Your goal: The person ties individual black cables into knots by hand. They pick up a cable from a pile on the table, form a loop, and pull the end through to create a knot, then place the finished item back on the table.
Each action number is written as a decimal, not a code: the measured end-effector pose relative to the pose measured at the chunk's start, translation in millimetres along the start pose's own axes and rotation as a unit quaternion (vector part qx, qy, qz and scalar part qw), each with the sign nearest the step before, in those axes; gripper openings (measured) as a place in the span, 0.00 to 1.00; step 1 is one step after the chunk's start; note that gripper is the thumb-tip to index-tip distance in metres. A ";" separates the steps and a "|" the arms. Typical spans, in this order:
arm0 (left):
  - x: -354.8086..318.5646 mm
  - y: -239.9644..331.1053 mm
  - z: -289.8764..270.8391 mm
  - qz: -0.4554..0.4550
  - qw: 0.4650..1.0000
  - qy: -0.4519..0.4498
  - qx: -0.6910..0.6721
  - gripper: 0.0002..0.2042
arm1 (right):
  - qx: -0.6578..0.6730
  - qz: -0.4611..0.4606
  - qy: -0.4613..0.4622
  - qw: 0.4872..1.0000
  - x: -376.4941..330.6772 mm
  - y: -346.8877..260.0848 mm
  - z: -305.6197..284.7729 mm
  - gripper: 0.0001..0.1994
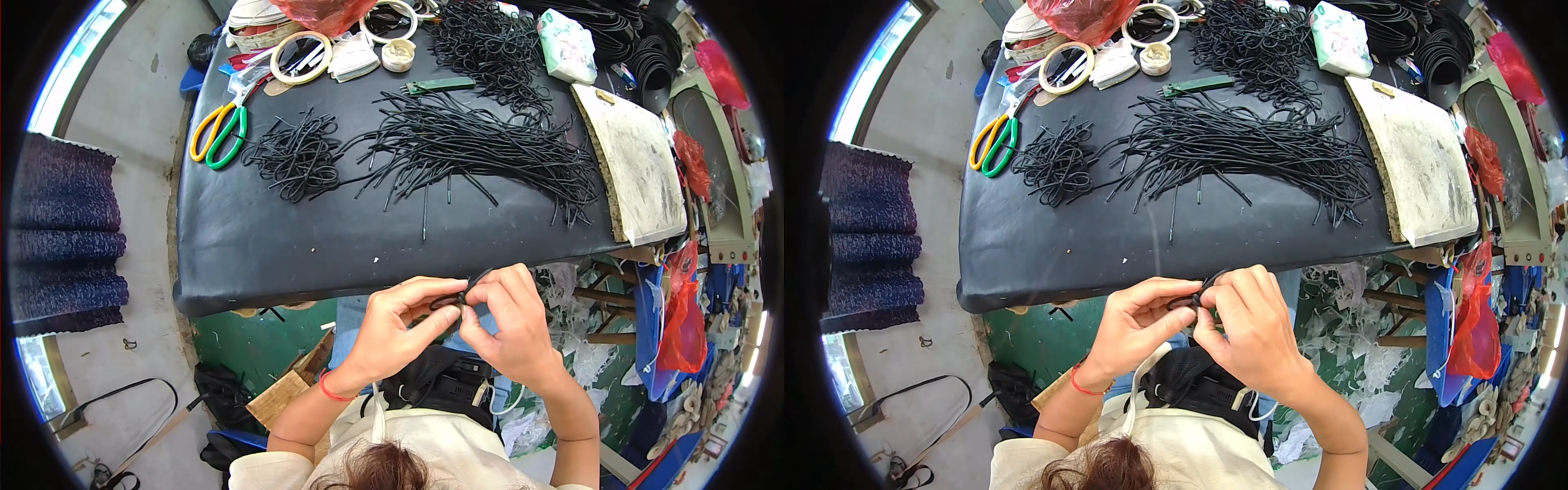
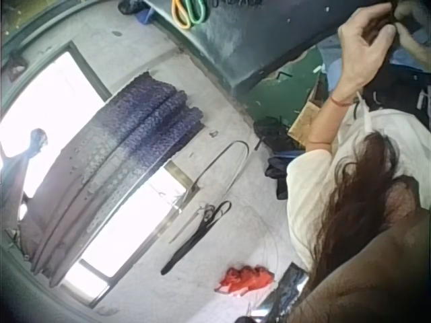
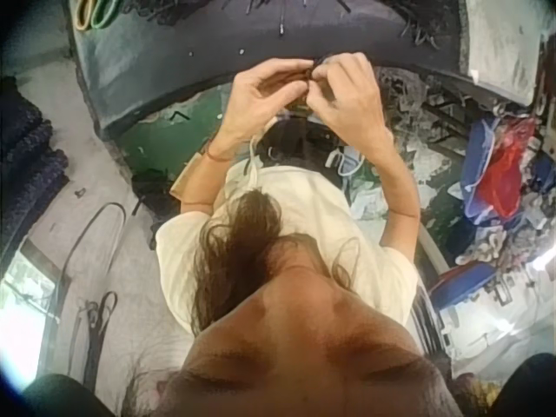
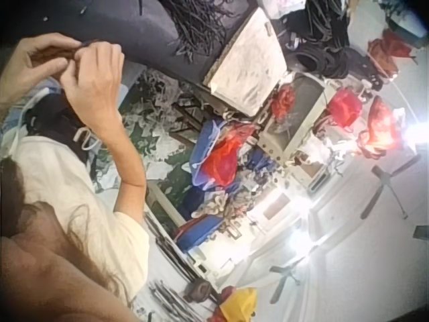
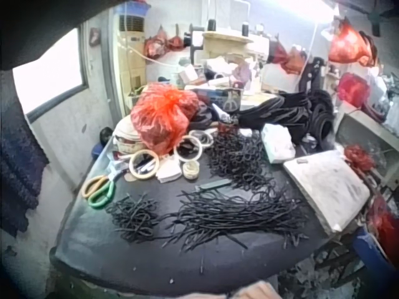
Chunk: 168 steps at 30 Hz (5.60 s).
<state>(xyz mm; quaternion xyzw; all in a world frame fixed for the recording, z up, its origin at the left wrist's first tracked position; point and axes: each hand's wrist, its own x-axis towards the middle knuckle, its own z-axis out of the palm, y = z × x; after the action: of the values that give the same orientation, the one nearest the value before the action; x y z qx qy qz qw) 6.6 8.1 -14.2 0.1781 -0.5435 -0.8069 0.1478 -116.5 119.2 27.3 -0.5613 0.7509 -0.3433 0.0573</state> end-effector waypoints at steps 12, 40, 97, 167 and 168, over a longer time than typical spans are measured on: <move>2.2 5.8 -3.5 0.136 0.968 0.022 0.211 0.13 | 0.113 0.167 0.052 0.978 -6.4 -3.7 -19.8 0.04; -3.6 5.6 7.7 0.153 0.947 0.030 0.282 0.13 | 0.385 0.324 0.071 0.861 -9.7 -0.3 30.2 0.09; -11.0 -20.1 22.3 -0.243 0.943 0.096 -0.207 0.08 | 0.163 0.235 0.130 0.949 -25.8 1.1 30.3 0.04; -23.3 -8.7 28.2 -0.093 0.985 0.061 -0.132 0.09 | 0.418 0.331 0.150 0.832 -15.1 -1.6 15.9 0.16; -24.9 -9.7 28.7 -0.085 0.986 0.069 -0.125 0.08 | 0.430 0.340 0.142 0.824 -16.8 0.8 17.3 0.17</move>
<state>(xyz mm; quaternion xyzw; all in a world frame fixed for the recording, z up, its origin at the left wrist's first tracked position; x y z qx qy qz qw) 15.5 46.1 -10.1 0.2585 -0.4096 -0.8640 0.1372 -102.9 126.4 8.8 -0.1339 0.6706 -0.6659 0.2981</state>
